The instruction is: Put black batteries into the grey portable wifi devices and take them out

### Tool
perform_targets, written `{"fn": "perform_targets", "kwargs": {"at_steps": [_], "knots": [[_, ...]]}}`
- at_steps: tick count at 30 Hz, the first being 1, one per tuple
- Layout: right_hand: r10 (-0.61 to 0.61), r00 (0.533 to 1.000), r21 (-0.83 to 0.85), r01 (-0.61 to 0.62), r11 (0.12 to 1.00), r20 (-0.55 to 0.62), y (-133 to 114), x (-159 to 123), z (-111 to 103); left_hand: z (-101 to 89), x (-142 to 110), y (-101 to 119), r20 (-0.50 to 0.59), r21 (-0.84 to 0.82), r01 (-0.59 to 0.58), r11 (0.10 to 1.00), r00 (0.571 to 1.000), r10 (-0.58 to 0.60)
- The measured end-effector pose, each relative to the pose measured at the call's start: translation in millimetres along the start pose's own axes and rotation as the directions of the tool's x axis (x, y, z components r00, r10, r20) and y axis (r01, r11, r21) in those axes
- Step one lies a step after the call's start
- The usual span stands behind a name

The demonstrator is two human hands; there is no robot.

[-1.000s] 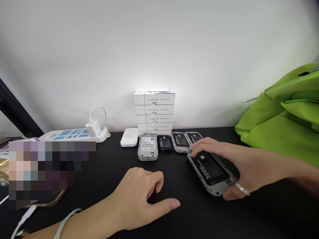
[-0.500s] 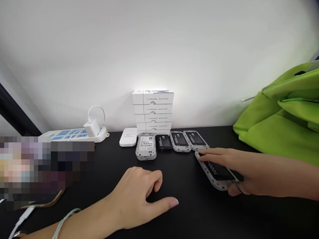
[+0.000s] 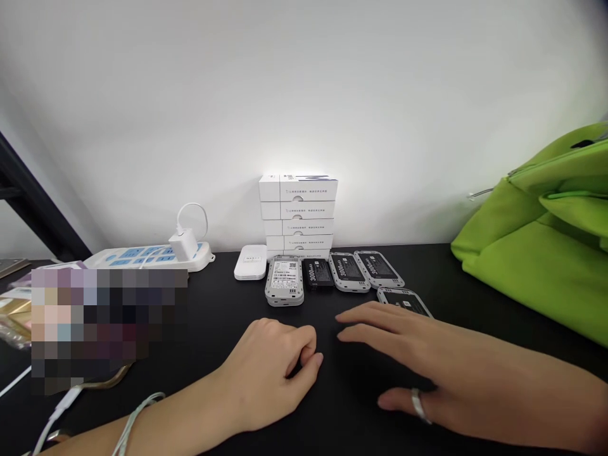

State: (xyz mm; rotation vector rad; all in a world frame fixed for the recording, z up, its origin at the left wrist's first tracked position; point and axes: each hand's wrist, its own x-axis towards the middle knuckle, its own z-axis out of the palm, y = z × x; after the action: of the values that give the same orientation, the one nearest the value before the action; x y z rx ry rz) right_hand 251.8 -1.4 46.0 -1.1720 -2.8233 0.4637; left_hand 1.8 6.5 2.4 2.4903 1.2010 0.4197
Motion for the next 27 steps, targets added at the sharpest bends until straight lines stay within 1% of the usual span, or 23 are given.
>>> {"fn": "perform_targets", "kwargs": {"at_steps": [2,3,5,7,10,13,15,17,19,22,25,27], "knots": [[-0.070,0.997,0.056,0.072,0.996,-0.022,-10.8,18.0,0.2,0.0,0.0,0.0,-0.011,0.000,-0.001,1.000,1.000,0.001],[-0.095,0.994,0.078,0.099,0.992,-0.054,-12.1,28.1,0.0,0.0,0.0,-0.1,-0.017,-0.002,0.000,1.000,1.000,0.000],[-0.122,0.984,0.110,0.137,0.984,-0.129,-7.9,49.5,-1.9,-0.3,0.3,-0.3,-0.023,-0.020,0.013,1.000,1.000,-0.014],[-0.136,0.978,0.129,0.157,0.979,-0.158,1.6,70.6,-6.6,-0.8,0.9,-0.6,-0.021,-0.059,0.048,0.997,0.999,-0.050],[-0.150,0.983,0.162,0.166,0.973,-0.107,16.4,97.7,-17.3,-1.4,1.8,-1.1,-0.011,-0.090,0.086,0.992,0.996,-0.087],[-0.127,0.990,0.186,0.138,0.973,-0.068,23.4,115.6,-23.4,-1.4,1.7,-1.5,-0.009,-0.065,0.056,0.996,0.998,-0.057],[-0.057,0.996,0.174,0.069,0.982,-0.073,22.1,122.8,-21.1,-1.2,1.2,-1.5,-0.008,-0.057,0.045,0.997,0.999,-0.045],[0.035,0.993,0.153,-0.017,0.988,-0.115,17.5,127.5,-14.9,-1.1,0.7,-1.4,-0.005,-0.058,0.047,0.997,0.999,-0.048],[0.083,0.984,0.154,-0.059,0.986,-0.159,12.4,130.8,-8.3,-1.3,0.5,-1.4,-0.006,-0.060,0.049,0.997,0.999,-0.049],[0.065,0.984,0.182,-0.034,0.983,-0.168,9.2,133.6,-4.3,-1.4,0.6,-2.1,-0.009,-0.062,0.046,0.997,0.999,-0.047],[0.074,0.992,0.254,-0.045,0.966,-0.106,12.5,130.6,-8.2,-1.4,0.9,-2.8,-0.009,-0.056,0.042,0.998,0.999,-0.043],[0.090,0.994,0.309,-0.068,0.949,-0.059,15.9,122.3,-12.6,-1.5,0.6,-2.6,-0.013,-0.050,0.043,0.998,0.999,-0.044]]}}
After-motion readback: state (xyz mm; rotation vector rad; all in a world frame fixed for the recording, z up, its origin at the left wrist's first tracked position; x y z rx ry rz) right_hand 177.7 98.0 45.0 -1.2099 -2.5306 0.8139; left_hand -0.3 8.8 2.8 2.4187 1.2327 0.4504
